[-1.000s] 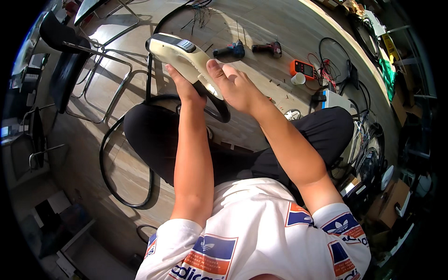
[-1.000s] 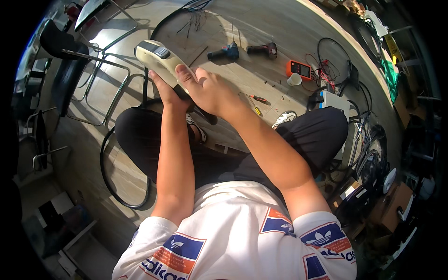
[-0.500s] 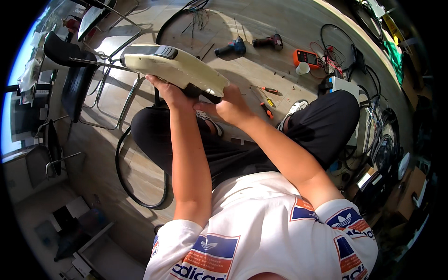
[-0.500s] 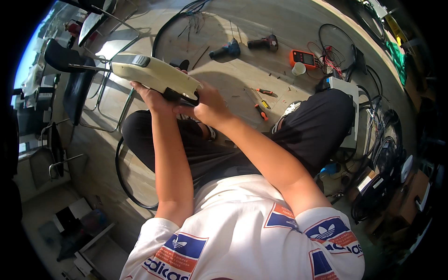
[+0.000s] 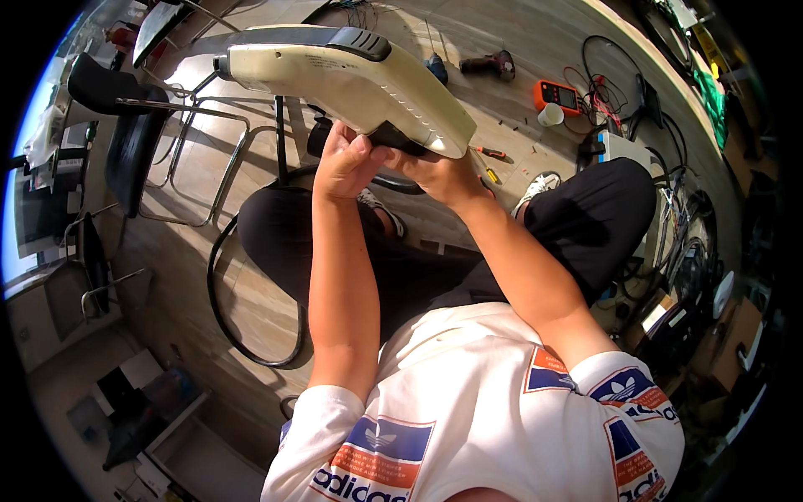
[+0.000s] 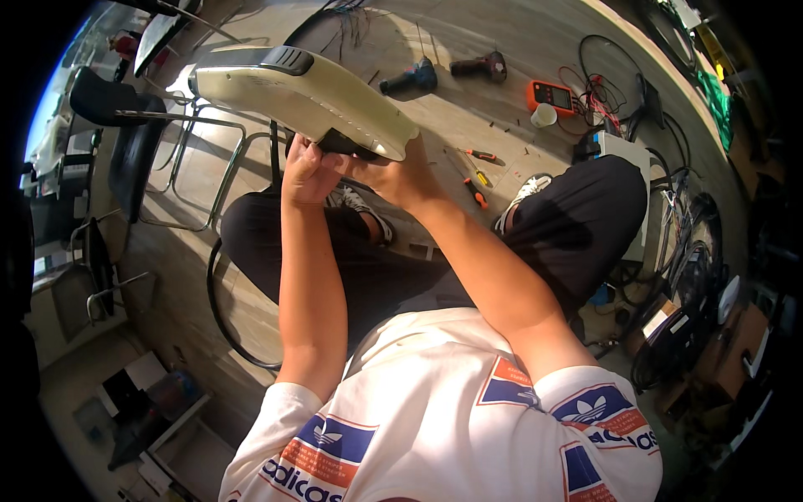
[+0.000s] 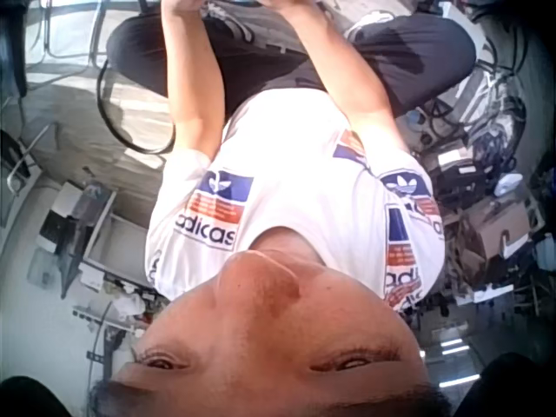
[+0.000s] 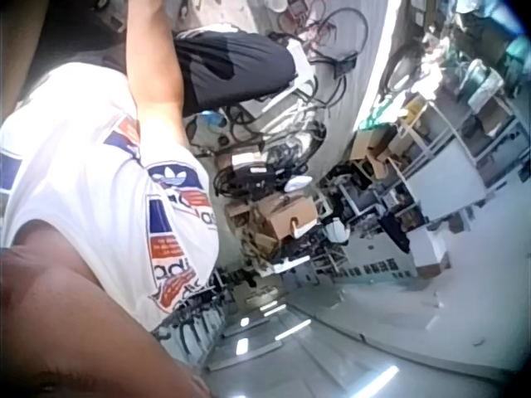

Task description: The person disassembles an EV charger handle by removing screws with a screwdriver and a power drill. They take apart the white plastic housing and remove internal components.

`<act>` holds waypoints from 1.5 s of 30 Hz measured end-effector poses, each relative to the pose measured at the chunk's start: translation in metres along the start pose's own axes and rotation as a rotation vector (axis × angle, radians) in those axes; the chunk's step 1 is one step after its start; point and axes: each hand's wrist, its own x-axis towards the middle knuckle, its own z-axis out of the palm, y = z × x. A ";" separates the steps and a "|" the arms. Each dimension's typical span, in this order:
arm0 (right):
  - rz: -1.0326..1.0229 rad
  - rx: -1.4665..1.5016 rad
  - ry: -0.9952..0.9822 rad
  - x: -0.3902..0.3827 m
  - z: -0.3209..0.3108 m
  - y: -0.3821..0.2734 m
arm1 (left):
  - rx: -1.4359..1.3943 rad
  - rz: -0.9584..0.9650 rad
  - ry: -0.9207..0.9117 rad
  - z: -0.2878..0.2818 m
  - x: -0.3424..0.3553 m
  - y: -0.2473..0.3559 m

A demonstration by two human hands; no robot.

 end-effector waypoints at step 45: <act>0.389 -0.216 -0.367 0.031 0.006 0.015 | 0.241 0.255 0.626 0.023 0.031 0.046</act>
